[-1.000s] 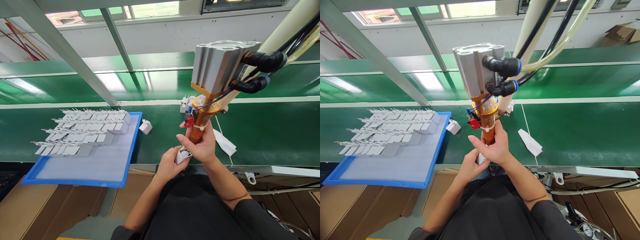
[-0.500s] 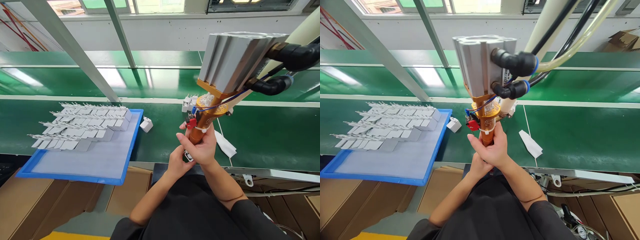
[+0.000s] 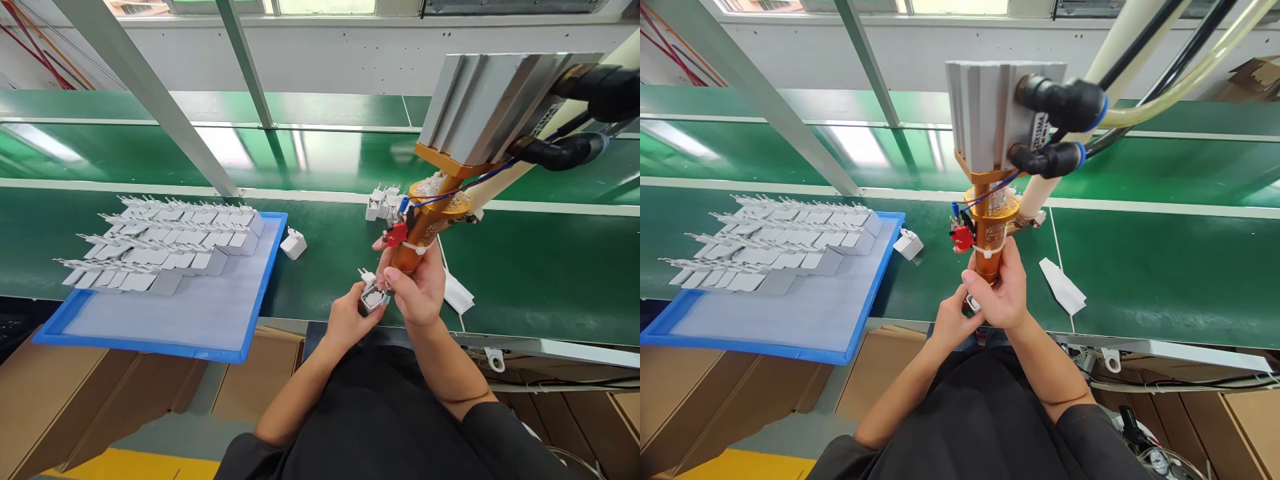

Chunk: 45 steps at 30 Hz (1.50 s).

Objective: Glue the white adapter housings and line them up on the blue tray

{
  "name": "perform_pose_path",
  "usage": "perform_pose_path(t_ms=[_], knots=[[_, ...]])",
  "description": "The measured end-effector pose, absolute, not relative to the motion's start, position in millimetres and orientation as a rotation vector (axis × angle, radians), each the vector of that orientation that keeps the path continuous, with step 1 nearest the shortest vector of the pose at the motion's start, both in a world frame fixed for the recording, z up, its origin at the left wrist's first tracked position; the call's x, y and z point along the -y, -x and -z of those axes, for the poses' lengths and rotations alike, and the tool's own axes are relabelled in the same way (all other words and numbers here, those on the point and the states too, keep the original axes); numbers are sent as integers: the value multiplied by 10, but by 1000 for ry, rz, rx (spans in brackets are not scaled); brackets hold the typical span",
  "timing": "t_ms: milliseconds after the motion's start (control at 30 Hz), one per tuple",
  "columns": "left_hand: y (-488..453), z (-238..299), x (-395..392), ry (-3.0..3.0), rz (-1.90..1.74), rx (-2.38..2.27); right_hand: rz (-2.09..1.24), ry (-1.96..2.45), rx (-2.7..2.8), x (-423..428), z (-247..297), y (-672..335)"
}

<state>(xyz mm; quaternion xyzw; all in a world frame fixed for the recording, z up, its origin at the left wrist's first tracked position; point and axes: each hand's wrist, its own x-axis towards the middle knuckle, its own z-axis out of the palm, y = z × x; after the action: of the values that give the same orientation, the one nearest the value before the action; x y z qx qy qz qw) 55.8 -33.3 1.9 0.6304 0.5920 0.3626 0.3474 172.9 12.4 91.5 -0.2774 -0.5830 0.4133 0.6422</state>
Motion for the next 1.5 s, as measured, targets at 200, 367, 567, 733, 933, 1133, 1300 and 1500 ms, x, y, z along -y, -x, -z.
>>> perform_pose_path(t_ms=[200,367,567,733,933,1133,1300,1500], knots=[[-190,-221,363,-1330,-864,-1415,-815,779,1271,-171,-948,-1821],[-6,-259,375,-1399,-786,-1496,-732,828,1283,-214,-915,-1898],[102,-94,324,-1582,-793,-1650,-733,824,1281,-228,-877,-1940],[100,-102,240,-1509,-731,-1579,-730,855,1285,-224,-898,-1963],[-30,-99,123,-1443,-839,-1453,-749,872,1270,-214,-929,-1962],[88,-162,240,-2139,-767,-1508,-754,887,1257,-220,-901,-1981],[108,-158,332,-2359,-685,-1588,-795,901,1239,-220,-871,-2000],[43,20,346,-2381,-762,-1752,-822,890,1236,-226,-850,-2013]])
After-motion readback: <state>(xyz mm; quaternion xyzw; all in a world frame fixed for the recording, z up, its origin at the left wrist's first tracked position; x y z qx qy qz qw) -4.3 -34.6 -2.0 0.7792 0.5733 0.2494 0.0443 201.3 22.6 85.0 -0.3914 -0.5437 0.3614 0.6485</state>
